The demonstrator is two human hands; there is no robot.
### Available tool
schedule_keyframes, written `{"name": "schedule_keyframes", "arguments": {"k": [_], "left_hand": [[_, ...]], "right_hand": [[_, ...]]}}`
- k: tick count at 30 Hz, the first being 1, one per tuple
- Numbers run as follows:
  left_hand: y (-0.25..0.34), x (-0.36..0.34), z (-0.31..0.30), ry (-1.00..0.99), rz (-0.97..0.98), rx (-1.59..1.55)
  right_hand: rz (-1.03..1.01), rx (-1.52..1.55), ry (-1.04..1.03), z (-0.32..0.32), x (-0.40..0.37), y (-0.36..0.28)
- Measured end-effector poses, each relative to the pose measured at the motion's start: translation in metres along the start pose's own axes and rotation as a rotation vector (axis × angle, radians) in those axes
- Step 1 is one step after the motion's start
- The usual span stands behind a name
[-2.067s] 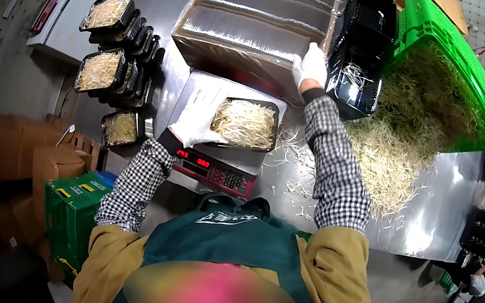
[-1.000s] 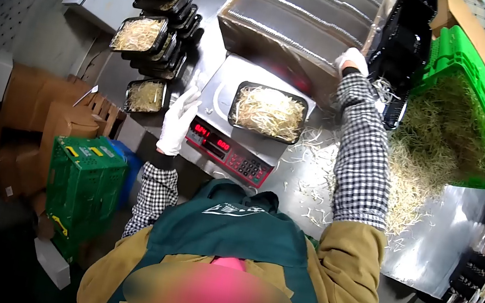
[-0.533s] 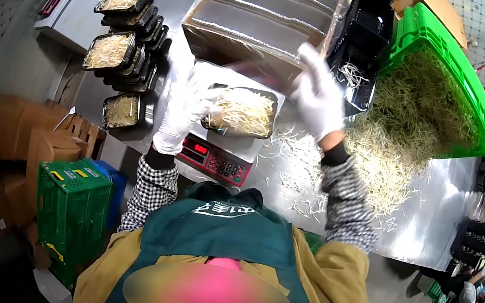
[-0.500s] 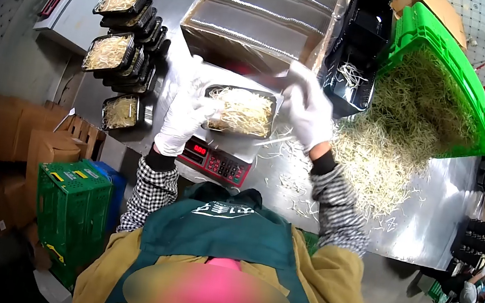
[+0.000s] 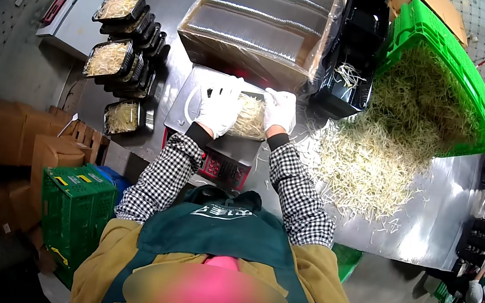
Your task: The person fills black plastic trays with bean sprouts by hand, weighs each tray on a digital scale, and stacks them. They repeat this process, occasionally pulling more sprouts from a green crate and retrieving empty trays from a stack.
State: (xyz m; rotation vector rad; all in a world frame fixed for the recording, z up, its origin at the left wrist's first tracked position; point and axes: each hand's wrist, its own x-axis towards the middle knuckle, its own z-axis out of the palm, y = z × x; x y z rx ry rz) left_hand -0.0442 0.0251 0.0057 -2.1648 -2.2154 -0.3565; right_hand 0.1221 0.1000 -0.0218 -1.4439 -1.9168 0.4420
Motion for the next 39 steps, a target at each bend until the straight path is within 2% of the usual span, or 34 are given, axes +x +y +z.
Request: {"name": "schedule_keyframes", "arguments": {"k": [3,4,5,8,10,11,13,14,15,17,18,21,22,24,25,26,27,29,31,32,34,35,36,37,39], "left_hand": [[0.0,-0.003,0.004,-0.083,-0.025,0.028],[0.0,-0.004,0.003,-0.081,-0.031,0.057],[0.0,-0.005,0.003,-0.079,-0.037,0.087],[0.007,-0.002,-0.005,-0.157,-0.081,0.112],[0.011,-0.005,0.0,-0.118,-0.098,0.115],[0.012,-0.007,0.003,-0.098,-0.109,0.116],[0.01,-0.012,0.008,-0.062,-0.11,0.091],[0.008,-0.011,0.01,-0.042,-0.108,0.079],[0.008,-0.01,0.007,-0.046,-0.111,0.065],[0.009,-0.011,0.003,-0.064,-0.123,0.032],[0.009,-0.01,-0.004,-0.058,-0.125,-0.039],[0.001,-0.012,0.013,0.083,-0.097,-0.012],[0.001,-0.014,0.013,0.151,-0.158,0.038],[-0.016,-0.008,0.024,0.343,-0.412,-0.343],[-0.031,-0.006,0.034,0.435,-0.536,-0.537],[-0.06,-0.006,0.046,0.102,-0.488,-0.907],[-0.073,-0.008,0.047,0.107,-0.443,-1.161],[-0.066,-0.012,0.024,0.064,-0.608,-1.702],[-0.067,-0.01,0.029,0.081,-0.63,-1.714],[-0.064,-0.015,0.031,0.08,-0.689,-1.787],[-0.056,-0.035,0.031,0.236,-0.733,-1.411],[-0.056,-0.05,0.001,0.055,-0.773,-1.052],[-0.045,-0.071,-0.03,0.081,-0.754,-1.081],[-0.04,-0.098,-0.029,0.181,-0.749,-0.944],[-0.063,-0.144,0.015,0.256,-0.923,-1.49]], "right_hand": [[0.176,0.002,-0.051,-0.008,-0.006,-0.009],[0.273,0.277,-0.11,0.0,-0.005,0.002],[0.398,0.341,-0.288,-0.004,-0.002,0.009],[0.383,0.5,-0.276,0.01,-0.005,0.028],[0.373,0.525,-0.228,0.008,-0.007,0.02],[0.4,0.427,-0.262,0.003,-0.01,0.018],[0.205,0.106,-0.201,0.003,-0.028,0.013],[0.303,-0.025,-0.318,-0.025,-0.034,-0.026],[0.232,0.044,-0.268,-0.02,-0.038,-0.023],[0.396,-0.041,-0.32,-0.014,-0.041,-0.015],[0.394,-0.075,-0.326,-0.016,-0.038,-0.021],[0.425,-0.016,-0.308,-0.013,-0.038,-0.018],[0.406,0.005,-0.282,-0.012,-0.04,-0.016],[0.37,0.053,-0.226,-0.007,-0.043,-0.011],[0.466,0.125,-0.285,-0.013,-0.04,-0.016],[0.483,0.138,-0.28,-0.013,-0.041,-0.015],[0.494,0.153,-0.274,-0.011,-0.04,-0.012],[0.395,0.163,-0.176,0.002,-0.043,0.0],[0.427,0.158,-0.203,0.0,-0.038,0.0],[0.341,0.192,-0.191,0.001,-0.038,0.007],[0.22,0.316,-0.164,0.017,-0.038,0.029],[0.197,0.402,-0.144,0.028,-0.044,0.031],[0.297,0.593,-0.175,0.02,-0.048,0.003],[0.405,0.501,-0.277,-0.015,-0.044,-0.061],[0.239,0.65,-0.287,0.022,-0.054,-0.056]]}}
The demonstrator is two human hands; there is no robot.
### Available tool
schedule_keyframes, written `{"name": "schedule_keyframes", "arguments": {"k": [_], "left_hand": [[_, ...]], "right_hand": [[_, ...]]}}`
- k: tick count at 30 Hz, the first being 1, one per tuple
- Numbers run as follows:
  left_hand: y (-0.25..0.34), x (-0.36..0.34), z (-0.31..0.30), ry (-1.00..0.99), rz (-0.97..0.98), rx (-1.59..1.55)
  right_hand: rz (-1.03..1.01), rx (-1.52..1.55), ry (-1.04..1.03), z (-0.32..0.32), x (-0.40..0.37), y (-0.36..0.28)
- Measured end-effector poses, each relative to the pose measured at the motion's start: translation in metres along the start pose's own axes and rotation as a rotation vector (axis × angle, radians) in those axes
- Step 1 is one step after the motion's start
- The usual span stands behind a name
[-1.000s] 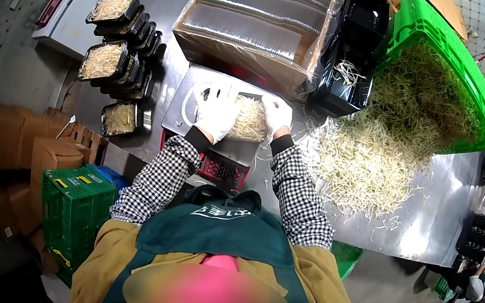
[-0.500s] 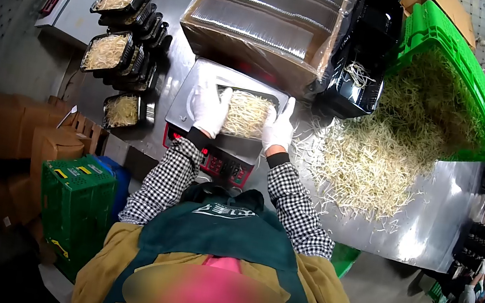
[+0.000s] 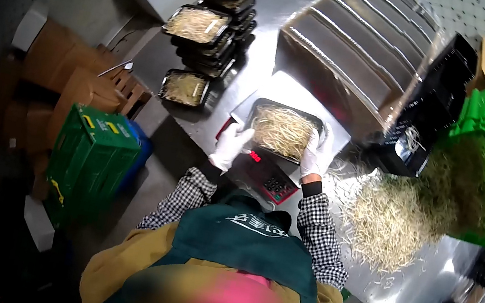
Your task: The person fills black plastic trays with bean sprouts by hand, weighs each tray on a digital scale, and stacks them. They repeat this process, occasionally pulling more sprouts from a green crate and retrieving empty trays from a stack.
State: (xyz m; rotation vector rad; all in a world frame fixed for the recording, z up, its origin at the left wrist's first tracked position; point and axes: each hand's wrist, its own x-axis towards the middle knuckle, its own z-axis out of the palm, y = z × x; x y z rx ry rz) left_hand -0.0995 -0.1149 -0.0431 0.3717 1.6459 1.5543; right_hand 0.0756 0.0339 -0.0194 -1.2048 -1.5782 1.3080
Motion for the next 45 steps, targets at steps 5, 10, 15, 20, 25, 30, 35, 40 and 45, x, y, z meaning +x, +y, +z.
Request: {"name": "schedule_keyframes", "arguments": {"k": [5,10,15,20,25,30,35,40,45], "left_hand": [[0.05,0.013,-0.127,0.258,0.018,-0.207],[0.08,0.081,-0.262,0.424,0.12,0.306],[0.077,0.156,-0.221,0.495,0.306,1.633],[0.065,0.164,-0.2,0.538,0.244,1.55],[0.069,0.152,-0.194,0.476,0.27,1.753],[0.043,0.167,-0.207,0.538,0.297,1.72],[0.054,0.172,-0.213,0.457,0.169,1.796],[0.062,0.165,-0.212,0.545,0.219,1.846],[0.094,0.014,0.021,-0.069,0.933,0.842]], "right_hand": [[-0.236,-0.163,-0.321,0.127,-0.013,-0.035],[0.043,0.287,-0.626,0.274,0.001,-0.034],[0.083,0.082,-0.434,0.324,-0.009,-0.011],[0.236,-0.215,-0.381,0.326,0.006,0.022],[0.338,-0.298,-0.471,0.318,-0.014,-0.01],[0.467,-0.289,-0.351,0.345,-0.026,0.024],[0.053,-0.145,-0.481,0.226,-0.048,-0.079],[-0.26,-0.235,-0.027,0.038,-0.071,-0.058],[0.142,-0.843,0.3,-0.178,-0.132,0.056]]}}
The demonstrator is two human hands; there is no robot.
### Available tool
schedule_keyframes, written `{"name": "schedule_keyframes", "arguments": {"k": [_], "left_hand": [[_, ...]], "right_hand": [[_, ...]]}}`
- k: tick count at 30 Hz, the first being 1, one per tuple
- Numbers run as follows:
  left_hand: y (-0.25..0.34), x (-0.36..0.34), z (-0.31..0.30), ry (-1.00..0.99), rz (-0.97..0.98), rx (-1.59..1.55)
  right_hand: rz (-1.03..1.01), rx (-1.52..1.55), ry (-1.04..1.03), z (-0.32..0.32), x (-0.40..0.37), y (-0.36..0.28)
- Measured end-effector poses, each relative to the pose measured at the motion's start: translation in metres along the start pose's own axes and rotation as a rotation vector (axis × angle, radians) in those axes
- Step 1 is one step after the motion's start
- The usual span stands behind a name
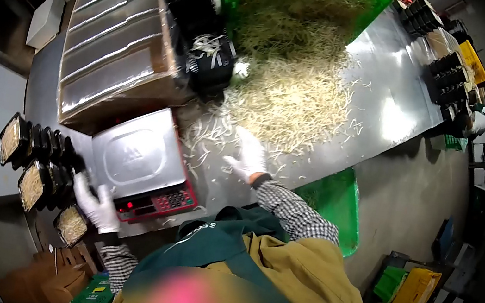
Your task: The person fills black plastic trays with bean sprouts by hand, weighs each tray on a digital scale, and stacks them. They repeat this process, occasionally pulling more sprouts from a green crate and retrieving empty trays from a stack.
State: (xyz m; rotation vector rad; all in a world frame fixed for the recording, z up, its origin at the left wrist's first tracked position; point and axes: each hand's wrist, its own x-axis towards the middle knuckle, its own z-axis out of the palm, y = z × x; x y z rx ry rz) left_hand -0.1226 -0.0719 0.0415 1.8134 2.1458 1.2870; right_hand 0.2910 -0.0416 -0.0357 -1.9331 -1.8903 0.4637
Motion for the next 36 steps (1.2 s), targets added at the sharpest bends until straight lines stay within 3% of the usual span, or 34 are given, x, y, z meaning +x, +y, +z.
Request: {"name": "schedule_keyframes", "arguments": {"k": [1,3,7,11,17,19,20,23,25,27,31,32,34,35,36], "left_hand": [[0.055,-0.004,0.028,-0.193,-0.124,-0.326],[0.101,-0.034,0.1,-0.444,0.259,-0.162],[0.202,-0.058,0.234,-0.702,0.473,-0.274],[0.284,-0.041,0.343,-0.787,0.502,-0.216],[0.382,0.015,0.454,-0.873,0.592,0.0],[0.406,0.036,0.49,-0.896,0.635,0.133],[0.404,0.037,0.522,-0.762,0.745,0.239],[0.424,0.052,0.568,-0.849,0.673,0.289],[0.442,0.069,0.594,-1.082,0.495,0.397],[0.448,0.08,0.609,-1.279,0.378,0.463],[0.456,0.093,0.616,-1.36,0.354,0.451],[0.462,0.096,0.617,-1.385,0.326,0.479],[0.471,0.098,0.627,-1.431,0.246,0.479],[0.47,0.095,0.628,-1.364,0.29,0.469],[0.468,0.093,0.628,-1.332,0.278,0.429]], "right_hand": [[0.04,-0.061,0.051,-0.012,-0.003,0.039],[0.127,-0.195,0.021,-0.042,-0.009,0.114],[0.228,-0.352,0.057,-0.12,0.021,0.221],[0.196,-0.372,0.082,-0.178,0.075,0.284],[0.055,-0.328,0.157,-0.189,0.184,0.339],[0.059,-0.369,0.038,-0.198,0.219,0.34],[0.007,-0.409,0.0,-0.197,0.237,0.344],[-0.16,-0.513,-0.081,-0.2,0.283,0.347],[-0.213,-0.642,0.017,-0.189,0.311,0.368],[-0.188,-0.561,-0.047,-0.191,0.319,0.379],[-0.191,-0.59,-0.088,-0.19,0.331,0.382],[-0.237,-0.546,0.029,-0.173,0.334,0.393],[-0.199,-0.56,-0.086,-0.18,0.34,0.392],[-0.18,-0.568,-0.144,-0.183,0.342,0.392],[-0.238,-0.561,-0.043,-0.182,0.343,0.396]]}}
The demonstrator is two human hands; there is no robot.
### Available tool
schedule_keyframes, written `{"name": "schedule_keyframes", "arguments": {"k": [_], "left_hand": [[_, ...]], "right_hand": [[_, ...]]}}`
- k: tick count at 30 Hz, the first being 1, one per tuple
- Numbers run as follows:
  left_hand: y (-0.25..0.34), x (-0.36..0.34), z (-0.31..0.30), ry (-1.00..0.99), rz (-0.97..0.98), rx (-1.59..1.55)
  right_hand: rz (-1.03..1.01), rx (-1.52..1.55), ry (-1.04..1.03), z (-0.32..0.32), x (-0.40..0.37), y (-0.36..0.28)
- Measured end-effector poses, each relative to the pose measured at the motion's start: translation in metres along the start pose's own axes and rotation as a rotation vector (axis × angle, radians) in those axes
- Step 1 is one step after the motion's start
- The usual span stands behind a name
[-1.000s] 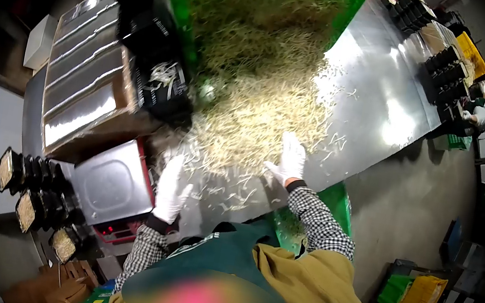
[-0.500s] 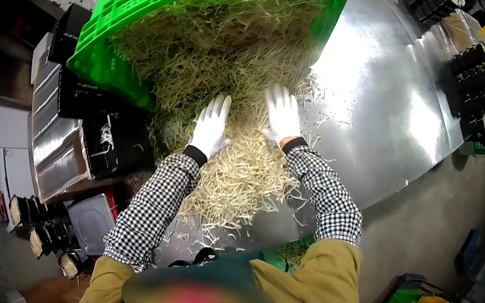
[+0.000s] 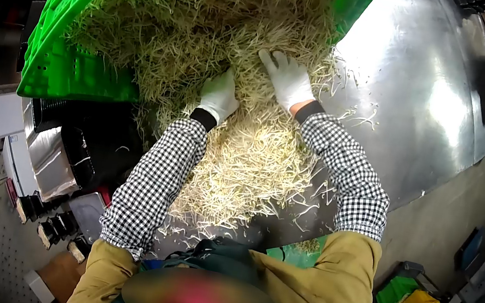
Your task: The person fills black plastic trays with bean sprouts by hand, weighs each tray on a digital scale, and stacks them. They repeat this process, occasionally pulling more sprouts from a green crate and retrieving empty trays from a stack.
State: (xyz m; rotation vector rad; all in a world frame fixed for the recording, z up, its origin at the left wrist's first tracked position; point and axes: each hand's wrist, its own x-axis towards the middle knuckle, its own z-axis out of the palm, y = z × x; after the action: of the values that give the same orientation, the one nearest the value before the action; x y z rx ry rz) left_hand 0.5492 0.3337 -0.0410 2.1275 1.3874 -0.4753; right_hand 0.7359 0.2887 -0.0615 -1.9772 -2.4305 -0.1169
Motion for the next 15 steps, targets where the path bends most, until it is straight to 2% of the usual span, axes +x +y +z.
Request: {"name": "schedule_keyframes", "arguments": {"k": [1,3,4,5,7,8,9,11,12,13,15], "left_hand": [[0.0,-0.002,0.003,0.042,0.008,-0.033],[0.003,-0.016,-0.005,0.026,0.025,-0.17],[0.007,-0.031,-0.012,0.018,0.033,-0.241],[0.005,-0.054,-0.018,0.14,0.124,-0.108],[-0.012,-0.083,-0.012,0.309,0.334,-0.16],[-0.022,-0.099,-0.016,0.309,0.499,-0.225],[-0.041,-0.096,-0.005,0.221,0.513,-0.072],[-0.028,-0.115,-0.036,-0.18,0.227,0.158],[-0.054,-0.102,-0.007,-0.126,0.249,0.144],[-0.058,-0.101,0.001,-0.179,0.168,0.157],[-0.055,-0.104,0.023,-0.043,0.127,0.187]], "right_hand": [[-0.055,0.016,0.143,0.001,0.0,0.005],[-0.027,0.032,-0.073,-0.02,-0.004,0.008],[-0.056,0.088,0.007,-0.028,-0.011,0.009],[-0.088,0.144,0.086,-0.037,-0.02,0.008],[-0.192,0.368,0.115,-0.09,-0.043,-0.003],[-0.211,0.362,-0.08,-0.111,-0.045,-0.005],[-0.231,0.352,-0.278,-0.124,-0.049,-0.009],[-0.296,0.488,-0.315,-0.096,-0.054,0.008],[-0.277,0.485,-0.415,-0.082,-0.052,0.018],[-0.267,0.44,-0.404,-0.075,-0.055,0.014],[-0.239,0.358,-0.391,-0.061,-0.06,0.001]]}}
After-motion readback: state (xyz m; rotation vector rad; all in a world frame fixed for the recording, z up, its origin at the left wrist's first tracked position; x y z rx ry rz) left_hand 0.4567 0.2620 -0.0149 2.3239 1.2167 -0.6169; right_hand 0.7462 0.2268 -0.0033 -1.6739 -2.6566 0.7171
